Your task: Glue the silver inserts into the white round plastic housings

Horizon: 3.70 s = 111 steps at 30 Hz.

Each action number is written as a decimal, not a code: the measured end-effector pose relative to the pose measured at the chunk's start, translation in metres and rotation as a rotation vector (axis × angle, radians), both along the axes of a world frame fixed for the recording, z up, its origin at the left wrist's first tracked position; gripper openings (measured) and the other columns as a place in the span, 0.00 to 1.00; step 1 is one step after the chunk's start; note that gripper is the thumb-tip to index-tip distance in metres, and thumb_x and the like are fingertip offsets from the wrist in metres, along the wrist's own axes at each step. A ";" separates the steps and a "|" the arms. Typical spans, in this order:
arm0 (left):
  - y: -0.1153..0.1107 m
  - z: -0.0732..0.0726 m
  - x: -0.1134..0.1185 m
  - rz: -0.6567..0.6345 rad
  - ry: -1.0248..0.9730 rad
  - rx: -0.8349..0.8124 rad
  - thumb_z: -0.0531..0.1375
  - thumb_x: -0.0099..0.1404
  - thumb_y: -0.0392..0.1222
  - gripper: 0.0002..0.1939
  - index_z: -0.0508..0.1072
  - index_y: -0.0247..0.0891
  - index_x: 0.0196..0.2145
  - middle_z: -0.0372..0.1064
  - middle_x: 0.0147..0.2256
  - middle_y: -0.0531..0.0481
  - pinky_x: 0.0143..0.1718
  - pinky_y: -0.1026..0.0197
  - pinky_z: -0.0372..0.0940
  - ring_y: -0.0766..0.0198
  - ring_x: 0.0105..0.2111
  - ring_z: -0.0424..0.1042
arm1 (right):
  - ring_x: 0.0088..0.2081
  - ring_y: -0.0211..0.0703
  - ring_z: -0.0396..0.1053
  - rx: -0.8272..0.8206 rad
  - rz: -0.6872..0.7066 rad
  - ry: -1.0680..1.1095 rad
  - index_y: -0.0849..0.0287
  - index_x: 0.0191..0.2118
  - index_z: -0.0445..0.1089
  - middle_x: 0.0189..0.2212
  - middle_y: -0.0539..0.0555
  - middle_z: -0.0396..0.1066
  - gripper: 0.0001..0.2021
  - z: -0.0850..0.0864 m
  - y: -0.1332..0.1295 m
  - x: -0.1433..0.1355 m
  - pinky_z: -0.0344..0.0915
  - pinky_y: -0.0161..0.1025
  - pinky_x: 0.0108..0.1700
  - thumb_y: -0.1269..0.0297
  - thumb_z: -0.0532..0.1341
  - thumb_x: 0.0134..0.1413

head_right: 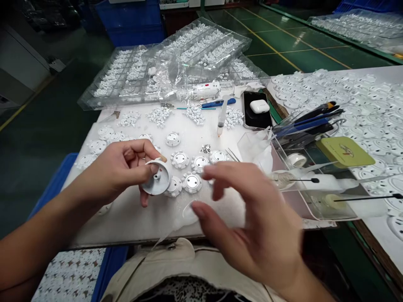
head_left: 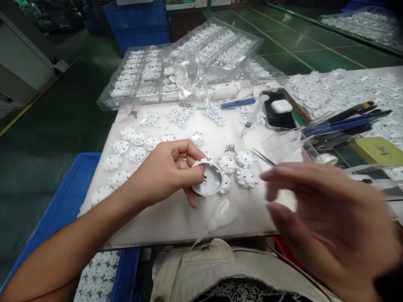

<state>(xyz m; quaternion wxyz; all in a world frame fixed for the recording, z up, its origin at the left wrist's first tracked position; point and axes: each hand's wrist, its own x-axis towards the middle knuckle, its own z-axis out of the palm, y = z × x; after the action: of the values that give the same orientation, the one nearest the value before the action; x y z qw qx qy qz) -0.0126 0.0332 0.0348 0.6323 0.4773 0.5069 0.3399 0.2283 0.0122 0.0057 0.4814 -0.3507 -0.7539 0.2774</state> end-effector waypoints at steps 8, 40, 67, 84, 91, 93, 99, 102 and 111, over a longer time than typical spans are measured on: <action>-0.016 0.003 0.005 0.019 0.489 0.598 0.66 0.56 0.33 0.07 0.73 0.39 0.34 0.70 0.26 0.56 0.23 0.69 0.66 0.70 0.23 0.70 | 0.36 0.34 0.75 -0.176 0.095 0.013 0.55 0.45 0.69 0.35 0.49 0.75 0.10 -0.017 0.019 -0.048 0.73 0.28 0.38 0.70 0.64 0.58; 0.139 -0.029 -0.039 -0.382 1.257 0.468 0.60 0.69 0.46 0.13 0.73 0.35 0.45 0.72 0.46 0.44 0.46 0.48 0.70 0.56 0.44 0.73 | 0.36 0.38 0.78 0.296 -0.161 0.094 0.58 0.43 0.70 0.36 0.52 0.77 0.11 -0.044 0.024 -0.034 0.77 0.30 0.37 0.79 0.59 0.57; 0.029 0.021 0.010 -0.133 0.142 0.352 0.62 0.69 0.44 0.06 0.71 0.40 0.41 0.80 0.38 0.49 0.37 0.67 0.67 0.65 0.40 0.76 | 0.44 0.38 0.76 0.401 -0.205 0.016 0.62 0.45 0.68 0.40 0.55 0.76 0.13 -0.053 0.024 -0.033 0.75 0.33 0.49 0.82 0.60 0.56; 0.019 0.008 0.016 -0.467 0.558 0.683 0.59 0.70 0.41 0.06 0.72 0.38 0.42 0.73 0.42 0.47 0.44 0.61 0.65 0.62 0.42 0.71 | 0.45 0.39 0.76 0.419 -0.185 -0.016 0.62 0.48 0.68 0.38 0.55 0.75 0.15 -0.055 0.019 -0.031 0.74 0.33 0.49 0.82 0.60 0.57; 0.013 -0.008 0.014 -0.430 0.638 0.860 0.60 0.62 0.28 0.10 0.67 0.39 0.39 0.70 0.35 0.51 0.36 0.63 0.65 0.64 0.36 0.71 | 0.34 0.33 0.74 0.315 -0.209 0.005 0.61 0.45 0.67 0.33 0.51 0.74 0.10 -0.048 0.019 -0.034 0.72 0.29 0.39 0.79 0.60 0.59; 0.014 -0.007 0.012 -0.342 0.599 0.857 0.62 0.60 0.28 0.10 0.68 0.39 0.37 0.70 0.34 0.52 0.35 0.64 0.65 0.65 0.34 0.71 | 0.38 0.34 0.74 0.318 -0.188 0.010 0.60 0.47 0.67 0.38 0.53 0.75 0.12 -0.046 0.019 -0.026 0.72 0.30 0.43 0.76 0.62 0.59; 0.025 0.007 -0.007 0.097 0.277 0.448 0.68 0.57 0.35 0.11 0.69 0.39 0.33 0.72 0.31 0.54 0.29 0.66 0.71 0.66 0.29 0.73 | 0.46 0.46 0.71 0.392 0.284 -0.530 0.59 0.51 0.68 0.48 0.54 0.74 0.13 -0.039 0.011 0.003 0.72 0.44 0.46 0.59 0.58 0.65; 0.031 0.008 -0.012 0.244 -0.005 0.203 0.69 0.56 0.35 0.14 0.66 0.38 0.33 0.73 0.29 0.53 0.31 0.62 0.76 0.64 0.30 0.76 | 0.40 0.47 0.72 0.477 0.309 -0.712 0.58 0.47 0.71 0.44 0.52 0.76 0.16 -0.039 0.004 0.001 0.69 0.48 0.44 0.69 0.46 0.69; 0.037 0.010 -0.021 0.364 -0.351 -0.082 0.64 0.57 0.26 0.12 0.64 0.38 0.31 0.72 0.29 0.53 0.28 0.68 0.75 0.68 0.26 0.76 | 0.45 0.38 0.75 0.159 0.173 -0.236 0.58 0.55 0.64 0.43 0.53 0.75 0.13 -0.039 0.006 0.012 0.72 0.31 0.46 0.66 0.55 0.66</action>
<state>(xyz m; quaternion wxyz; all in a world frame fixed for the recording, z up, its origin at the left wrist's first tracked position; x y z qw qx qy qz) -0.0335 0.0700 0.0444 0.6578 0.2859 0.4803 0.5048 0.2401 0.0185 -0.0328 0.3901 -0.2755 -0.8521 0.2140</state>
